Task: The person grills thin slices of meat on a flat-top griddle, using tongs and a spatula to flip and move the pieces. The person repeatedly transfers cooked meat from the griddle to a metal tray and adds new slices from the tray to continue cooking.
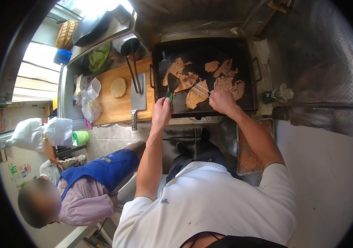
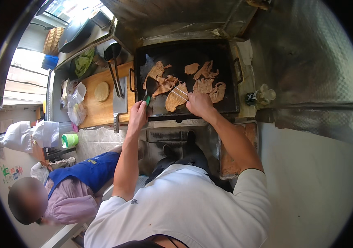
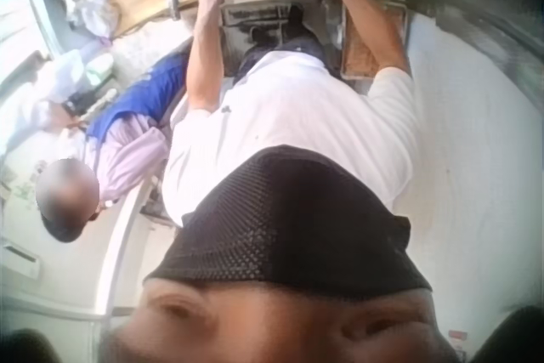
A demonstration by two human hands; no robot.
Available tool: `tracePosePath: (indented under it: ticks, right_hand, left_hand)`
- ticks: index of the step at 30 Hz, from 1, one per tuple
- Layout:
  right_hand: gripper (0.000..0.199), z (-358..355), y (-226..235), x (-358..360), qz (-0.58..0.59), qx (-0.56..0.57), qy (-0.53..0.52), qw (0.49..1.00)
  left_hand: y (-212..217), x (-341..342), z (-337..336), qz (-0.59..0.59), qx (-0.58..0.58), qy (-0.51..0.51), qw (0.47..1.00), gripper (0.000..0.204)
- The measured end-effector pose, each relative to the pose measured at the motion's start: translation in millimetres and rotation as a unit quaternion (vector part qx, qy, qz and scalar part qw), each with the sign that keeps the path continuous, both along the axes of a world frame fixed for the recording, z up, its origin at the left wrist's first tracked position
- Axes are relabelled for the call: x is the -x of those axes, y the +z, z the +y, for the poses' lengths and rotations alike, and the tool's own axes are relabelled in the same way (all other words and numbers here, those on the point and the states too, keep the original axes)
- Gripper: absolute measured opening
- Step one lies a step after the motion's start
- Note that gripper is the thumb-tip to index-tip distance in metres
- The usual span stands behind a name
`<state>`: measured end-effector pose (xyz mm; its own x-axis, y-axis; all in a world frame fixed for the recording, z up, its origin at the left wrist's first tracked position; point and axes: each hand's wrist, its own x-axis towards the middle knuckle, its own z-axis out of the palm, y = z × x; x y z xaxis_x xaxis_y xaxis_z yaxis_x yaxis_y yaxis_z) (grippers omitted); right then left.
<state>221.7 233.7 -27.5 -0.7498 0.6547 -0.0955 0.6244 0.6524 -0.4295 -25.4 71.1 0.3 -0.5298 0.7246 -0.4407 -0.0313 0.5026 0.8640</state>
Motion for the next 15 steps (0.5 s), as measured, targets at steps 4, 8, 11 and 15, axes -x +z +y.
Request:
tracePosePath:
  ticks: [4, 8, 11, 15]
  right_hand:
    - [0.026, -2, 3, -6, 0.036, 0.001, -0.047, 0.998]
    - [0.028, 8, -7, -6, -0.038, 0.01, -0.094, 0.995]
    - [0.031, 16, 2, -12, -0.017, 0.033, -0.133, 0.99]
    - [0.031, 18, -5, -6, 0.044, 0.045, -0.123, 0.99]
  left_hand:
    - [3, -2, -5, -0.003, -0.016, 0.015, 1.0, 0.043]
    - [-4, -1, 2, -0.027, 0.001, -0.013, 1.0, 0.045]
    - [-3, -2, 5, 0.004, -0.003, -0.014, 1.0, 0.045]
    - [0, -3, 9, -0.012, -0.019, -0.003, 1.0, 0.046]
